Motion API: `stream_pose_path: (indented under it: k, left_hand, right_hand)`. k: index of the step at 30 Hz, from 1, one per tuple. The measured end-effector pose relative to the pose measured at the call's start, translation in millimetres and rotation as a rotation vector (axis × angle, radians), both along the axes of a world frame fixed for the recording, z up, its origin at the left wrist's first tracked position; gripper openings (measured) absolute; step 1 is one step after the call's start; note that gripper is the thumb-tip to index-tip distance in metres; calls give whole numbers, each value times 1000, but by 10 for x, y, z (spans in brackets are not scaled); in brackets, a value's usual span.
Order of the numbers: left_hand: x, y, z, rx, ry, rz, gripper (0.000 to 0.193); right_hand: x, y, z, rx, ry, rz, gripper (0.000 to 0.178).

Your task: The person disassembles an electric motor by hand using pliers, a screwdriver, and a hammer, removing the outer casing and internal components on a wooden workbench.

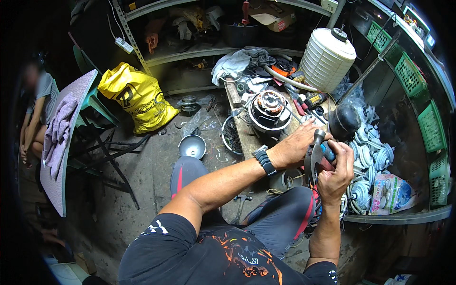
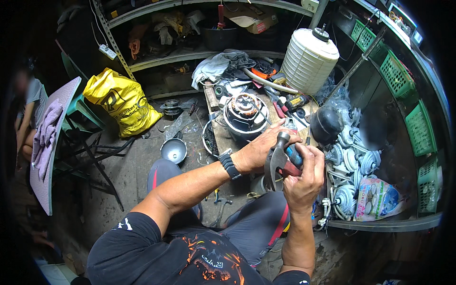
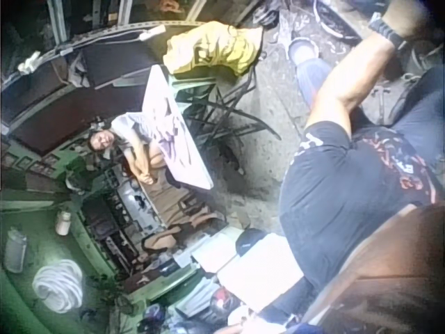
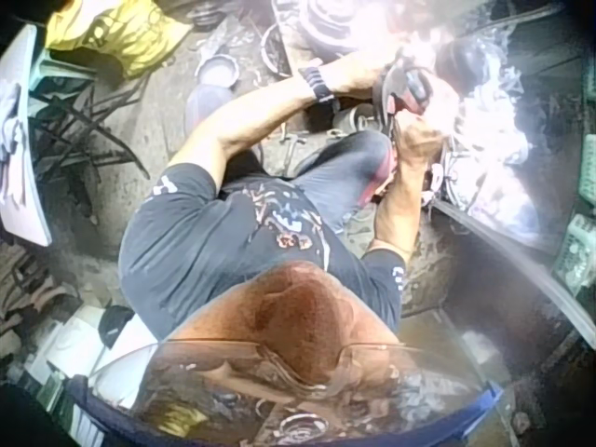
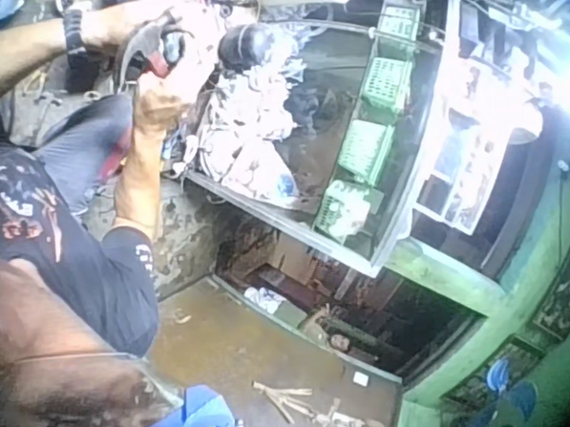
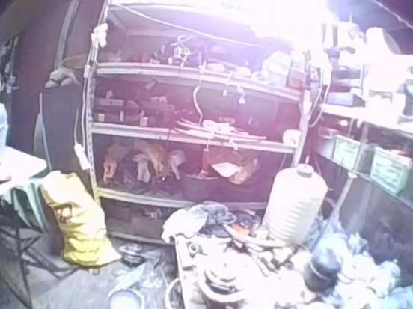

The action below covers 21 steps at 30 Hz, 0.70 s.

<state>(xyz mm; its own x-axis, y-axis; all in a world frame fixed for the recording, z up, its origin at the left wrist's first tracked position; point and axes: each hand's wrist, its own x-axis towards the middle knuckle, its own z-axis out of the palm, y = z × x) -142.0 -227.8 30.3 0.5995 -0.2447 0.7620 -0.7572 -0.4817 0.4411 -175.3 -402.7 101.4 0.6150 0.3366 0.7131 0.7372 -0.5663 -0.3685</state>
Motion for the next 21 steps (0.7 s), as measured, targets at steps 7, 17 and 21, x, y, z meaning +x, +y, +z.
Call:
stream_pose_path:
  k: [7,17,21]
  left_hand:
    - [-19,108,29,-17,12,-24,85]
    - [131,184,-22,9,-75,57,68]
    - [125,117,94,37,-21,13,58]
  right_hand:
    - [26,82,24,-12,46,24,58]
    - [6,84,90,258,485,121,49]
    - [-134,-301,-72,685,797,285,33]
